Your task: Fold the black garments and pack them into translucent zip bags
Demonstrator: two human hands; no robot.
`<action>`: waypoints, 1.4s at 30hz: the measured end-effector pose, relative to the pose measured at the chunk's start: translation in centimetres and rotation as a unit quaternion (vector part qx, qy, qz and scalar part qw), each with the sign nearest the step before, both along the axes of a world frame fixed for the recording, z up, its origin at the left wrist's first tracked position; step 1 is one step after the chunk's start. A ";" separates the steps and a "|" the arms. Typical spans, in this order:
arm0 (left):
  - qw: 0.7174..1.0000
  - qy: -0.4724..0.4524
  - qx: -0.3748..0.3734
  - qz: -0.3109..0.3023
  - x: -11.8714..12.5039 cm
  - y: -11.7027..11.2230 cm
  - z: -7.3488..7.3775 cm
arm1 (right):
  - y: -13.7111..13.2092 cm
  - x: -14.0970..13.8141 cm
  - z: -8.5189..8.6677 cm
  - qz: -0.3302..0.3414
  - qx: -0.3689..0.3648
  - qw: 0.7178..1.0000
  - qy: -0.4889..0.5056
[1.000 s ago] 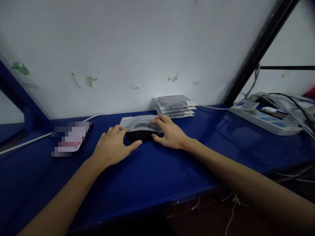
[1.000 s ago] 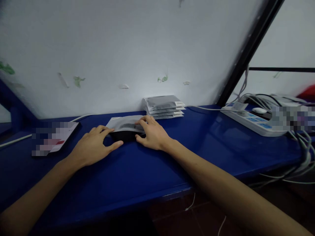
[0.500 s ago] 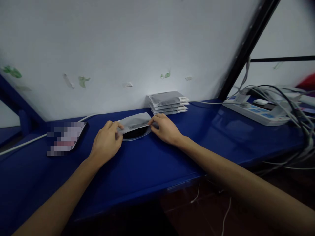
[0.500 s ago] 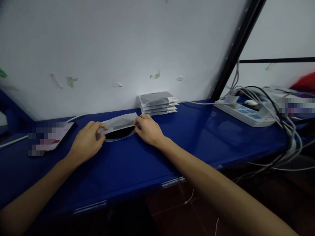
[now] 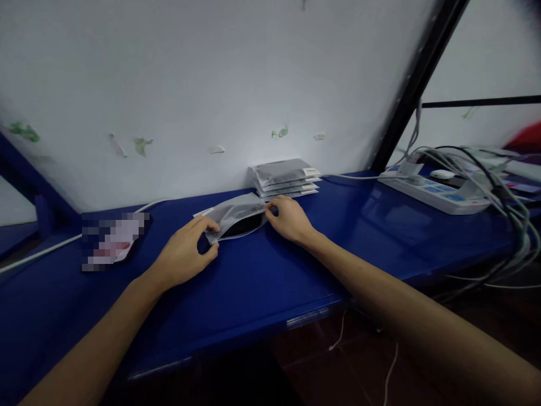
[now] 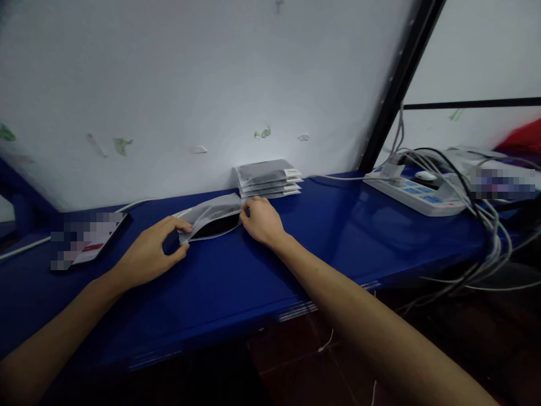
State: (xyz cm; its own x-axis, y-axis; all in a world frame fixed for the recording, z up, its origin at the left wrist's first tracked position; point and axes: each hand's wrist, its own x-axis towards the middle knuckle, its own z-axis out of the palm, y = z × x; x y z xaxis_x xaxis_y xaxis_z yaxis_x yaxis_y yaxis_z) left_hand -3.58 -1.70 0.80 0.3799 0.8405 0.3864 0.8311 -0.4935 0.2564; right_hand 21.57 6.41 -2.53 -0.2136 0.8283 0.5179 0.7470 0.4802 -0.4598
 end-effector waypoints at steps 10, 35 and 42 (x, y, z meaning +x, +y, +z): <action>0.990 0.001 0.124 -0.065 -0.1 0.5 -0.3 | -4.3 -2.4 2.0 0.169 0.185 0.964 -0.086; 0.932 0.145 0.314 -0.111 2.7 -1.1 0.7 | -2.6 -0.9 2.2 0.107 0.295 0.919 -0.239; 0.897 0.134 0.391 -0.156 3.7 -1.9 0.5 | -0.2 2.2 1.8 -0.076 0.173 0.948 -0.257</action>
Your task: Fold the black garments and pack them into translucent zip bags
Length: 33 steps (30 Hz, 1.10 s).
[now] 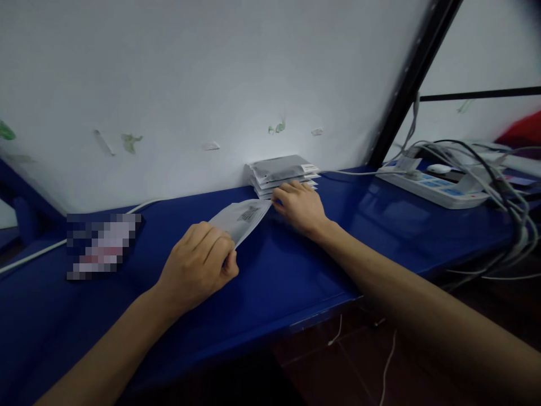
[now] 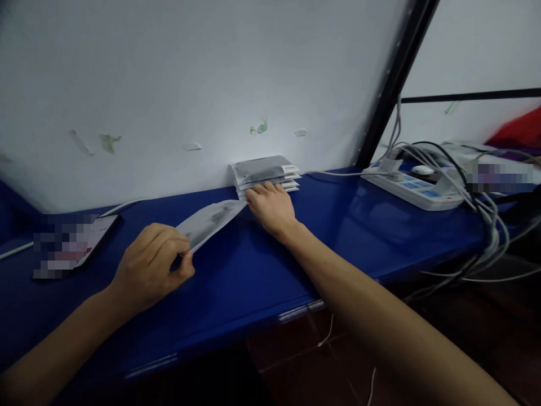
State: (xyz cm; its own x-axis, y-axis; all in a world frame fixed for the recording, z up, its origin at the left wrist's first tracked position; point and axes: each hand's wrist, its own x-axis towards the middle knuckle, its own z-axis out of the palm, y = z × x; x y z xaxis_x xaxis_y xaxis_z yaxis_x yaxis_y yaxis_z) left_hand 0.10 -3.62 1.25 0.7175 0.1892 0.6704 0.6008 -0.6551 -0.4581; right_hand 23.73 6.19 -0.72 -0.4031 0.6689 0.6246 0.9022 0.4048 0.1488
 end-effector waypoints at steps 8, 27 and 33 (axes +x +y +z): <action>0.965 0.013 -0.259 0.047 -0.2 -0.5 -0.2 | -0.5 -0.8 -0.9 0.080 -0.154 0.983 0.059; 0.871 -0.102 -0.297 0.377 -3.6 2.7 -1.6 | -0.8 -1.8 -1.5 0.170 -0.186 0.959 0.131; 0.836 -0.067 -0.347 0.420 -4.4 5.1 -1.8 | -0.8 -1.9 -1.4 0.167 -0.188 0.960 0.121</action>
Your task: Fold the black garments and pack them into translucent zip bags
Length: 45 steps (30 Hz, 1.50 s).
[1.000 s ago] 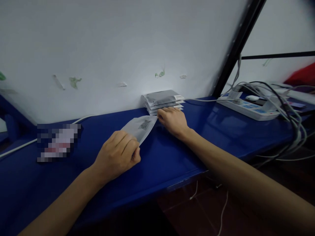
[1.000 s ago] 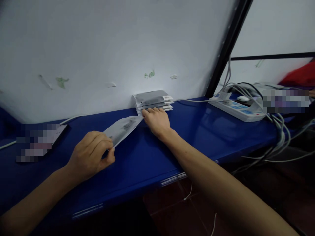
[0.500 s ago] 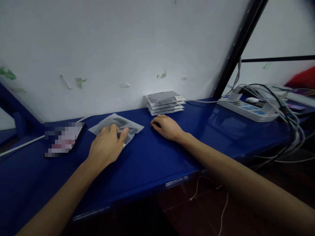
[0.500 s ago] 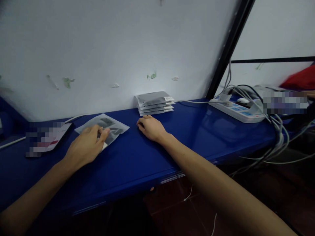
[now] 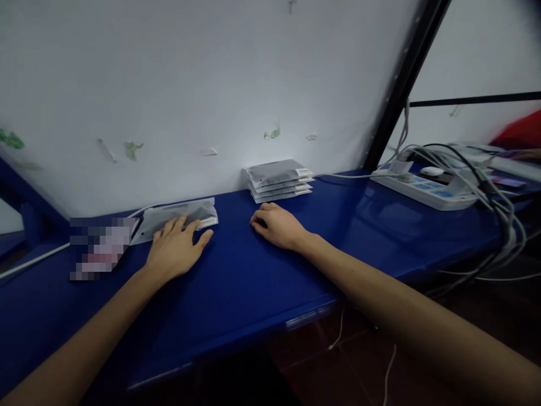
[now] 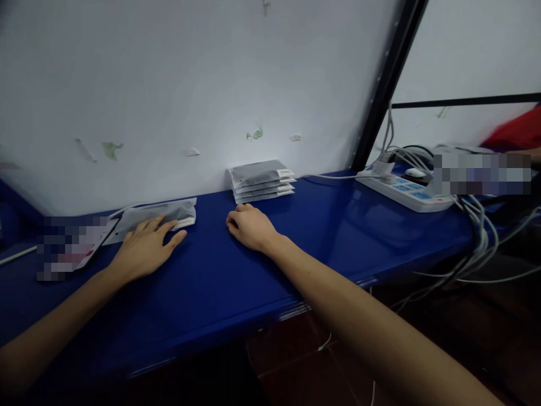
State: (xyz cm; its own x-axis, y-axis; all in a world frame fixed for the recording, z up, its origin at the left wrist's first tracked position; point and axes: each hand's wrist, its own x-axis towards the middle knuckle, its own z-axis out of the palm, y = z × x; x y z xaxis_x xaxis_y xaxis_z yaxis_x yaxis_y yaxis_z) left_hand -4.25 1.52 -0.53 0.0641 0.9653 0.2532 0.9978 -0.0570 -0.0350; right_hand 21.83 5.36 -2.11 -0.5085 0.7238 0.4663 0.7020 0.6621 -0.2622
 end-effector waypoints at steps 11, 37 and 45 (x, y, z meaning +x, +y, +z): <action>0.997 -0.054 0.042 -0.035 -4.3 5.4 -0.9 | -0.3 -0.3 0.2 -0.007 -0.006 1.000 -0.001; 0.964 -0.072 0.054 -0.248 -1.4 3.4 -0.2 | 7.1 3.6 2.0 -0.219 0.128 0.963 0.088; 0.964 -0.074 0.015 -0.256 -1.4 3.7 0.0 | 10.4 10.0 -1.0 -0.339 0.125 0.927 0.095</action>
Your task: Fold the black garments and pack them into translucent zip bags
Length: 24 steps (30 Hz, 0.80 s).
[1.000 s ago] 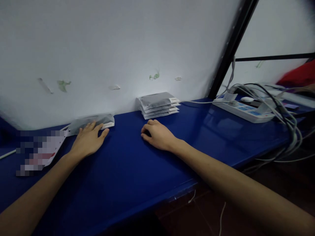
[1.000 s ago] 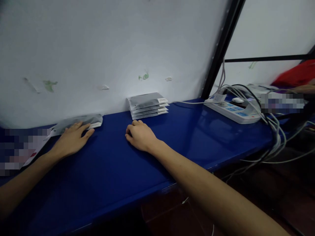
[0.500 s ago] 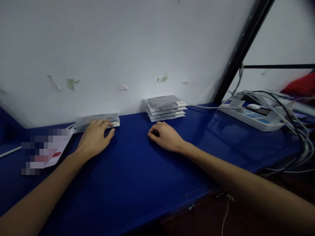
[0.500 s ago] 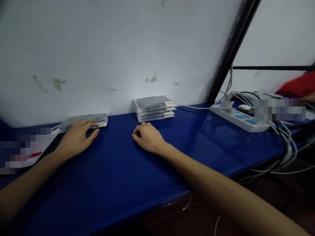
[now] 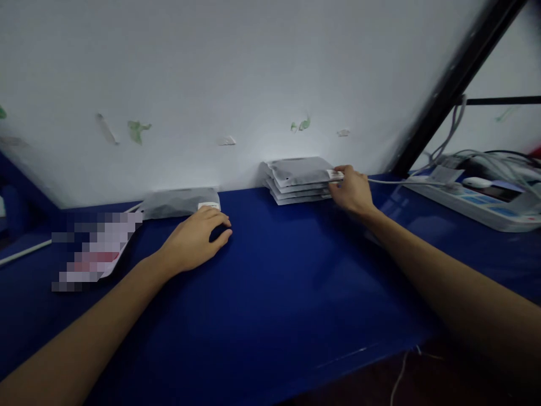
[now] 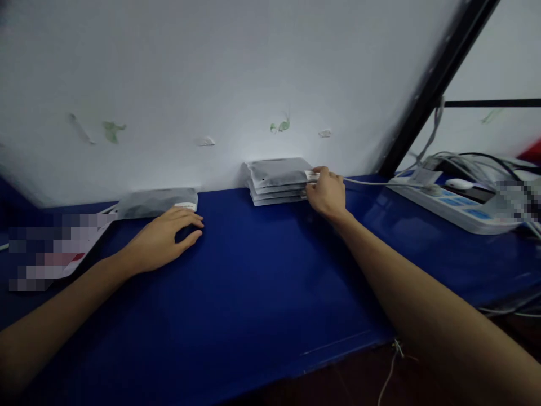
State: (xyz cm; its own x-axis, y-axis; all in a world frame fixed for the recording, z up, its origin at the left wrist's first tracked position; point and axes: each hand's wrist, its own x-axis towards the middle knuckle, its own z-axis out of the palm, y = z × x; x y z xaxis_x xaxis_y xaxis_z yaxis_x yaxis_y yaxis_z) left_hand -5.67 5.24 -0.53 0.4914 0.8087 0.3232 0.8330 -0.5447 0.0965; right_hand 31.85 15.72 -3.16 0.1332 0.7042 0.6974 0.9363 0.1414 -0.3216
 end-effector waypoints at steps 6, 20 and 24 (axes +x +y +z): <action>1.000 -0.005 -0.004 0.015 0.1 -0.2 0.2 | -1.7 -1.6 1.5 0.021 0.044 0.999 -0.015; 0.999 -0.004 0.032 -0.006 1.8 -1.8 0.5 | -10.8 -12.1 3.2 0.468 0.039 0.833 -0.293; 0.998 0.014 -0.021 -0.055 2.6 -2.1 0.7 | -11.9 -12.6 3.4 0.495 0.066 0.838 -0.221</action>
State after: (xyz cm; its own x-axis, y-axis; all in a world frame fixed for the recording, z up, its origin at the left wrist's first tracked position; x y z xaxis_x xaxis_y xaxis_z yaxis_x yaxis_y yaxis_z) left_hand -3.03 3.14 0.14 0.5872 0.7617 0.2740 0.7707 -0.6295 0.0984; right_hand 19.27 3.87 0.21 -0.7632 0.2298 0.6039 0.3623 0.9261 0.1054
